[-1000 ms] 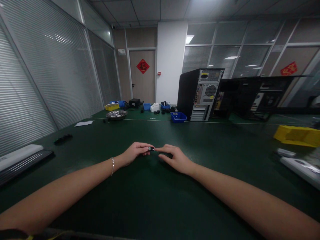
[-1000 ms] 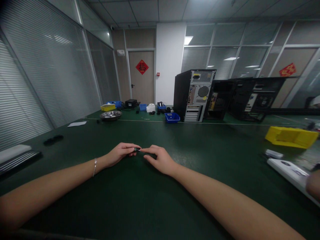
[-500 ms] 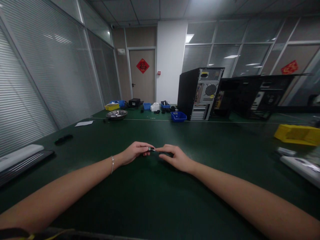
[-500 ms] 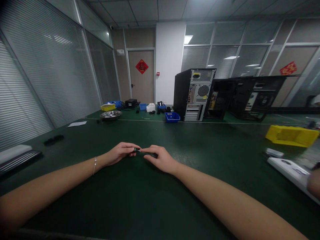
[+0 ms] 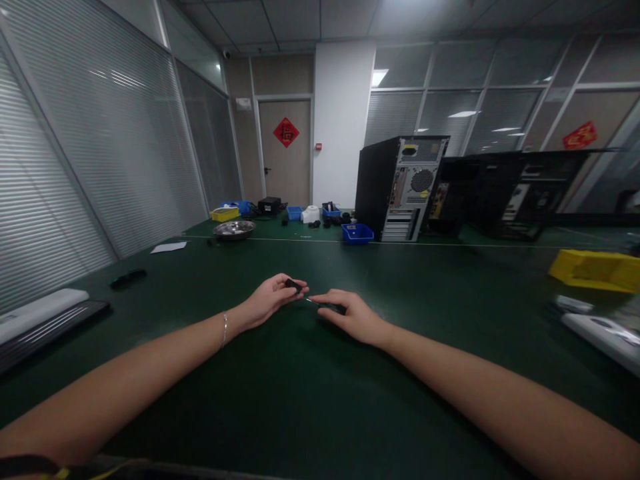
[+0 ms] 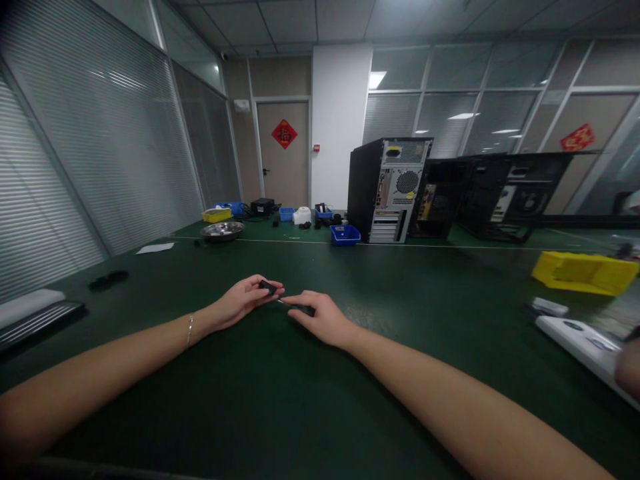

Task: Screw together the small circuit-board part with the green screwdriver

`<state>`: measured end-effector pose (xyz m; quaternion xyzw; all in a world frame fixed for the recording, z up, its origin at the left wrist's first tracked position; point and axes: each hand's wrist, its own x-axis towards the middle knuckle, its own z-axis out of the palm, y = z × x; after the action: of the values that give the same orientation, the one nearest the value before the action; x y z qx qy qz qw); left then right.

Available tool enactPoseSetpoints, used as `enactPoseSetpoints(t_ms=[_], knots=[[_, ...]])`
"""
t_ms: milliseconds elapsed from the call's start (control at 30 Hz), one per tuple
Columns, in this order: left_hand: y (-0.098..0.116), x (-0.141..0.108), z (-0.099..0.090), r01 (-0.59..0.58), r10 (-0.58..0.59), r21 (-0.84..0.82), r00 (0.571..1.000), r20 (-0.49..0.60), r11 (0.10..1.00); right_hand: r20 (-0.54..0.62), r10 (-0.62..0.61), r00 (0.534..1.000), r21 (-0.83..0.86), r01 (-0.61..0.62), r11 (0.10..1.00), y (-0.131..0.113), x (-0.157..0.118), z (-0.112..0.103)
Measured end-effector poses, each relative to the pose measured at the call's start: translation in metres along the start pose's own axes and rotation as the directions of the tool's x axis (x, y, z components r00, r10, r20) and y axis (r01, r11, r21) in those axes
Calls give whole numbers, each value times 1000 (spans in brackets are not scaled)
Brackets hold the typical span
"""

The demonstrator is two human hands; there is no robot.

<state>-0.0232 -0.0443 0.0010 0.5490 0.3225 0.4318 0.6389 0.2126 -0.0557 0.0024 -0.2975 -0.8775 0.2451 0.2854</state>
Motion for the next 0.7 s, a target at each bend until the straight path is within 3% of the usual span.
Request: enactPoseSetpoints(t_ms=[133,300,467,700], knots=[[-5,2,0,-13,13,2,1000,-12,1000,-24,-10,1000,-24,9,1000,2,0,1],[-9,2,0,-100,98,167,995,20,981,-84,-27,996,-35,24,999,1,1,1],[-3,-3,4,-89,68,362,995,70,928,-118,-32,992,-39,27,999,-2,0,1],[-1,-4,5,-118,75,423,990,117,898,-150,14,989,-47,-21,999,-1,1,1]])
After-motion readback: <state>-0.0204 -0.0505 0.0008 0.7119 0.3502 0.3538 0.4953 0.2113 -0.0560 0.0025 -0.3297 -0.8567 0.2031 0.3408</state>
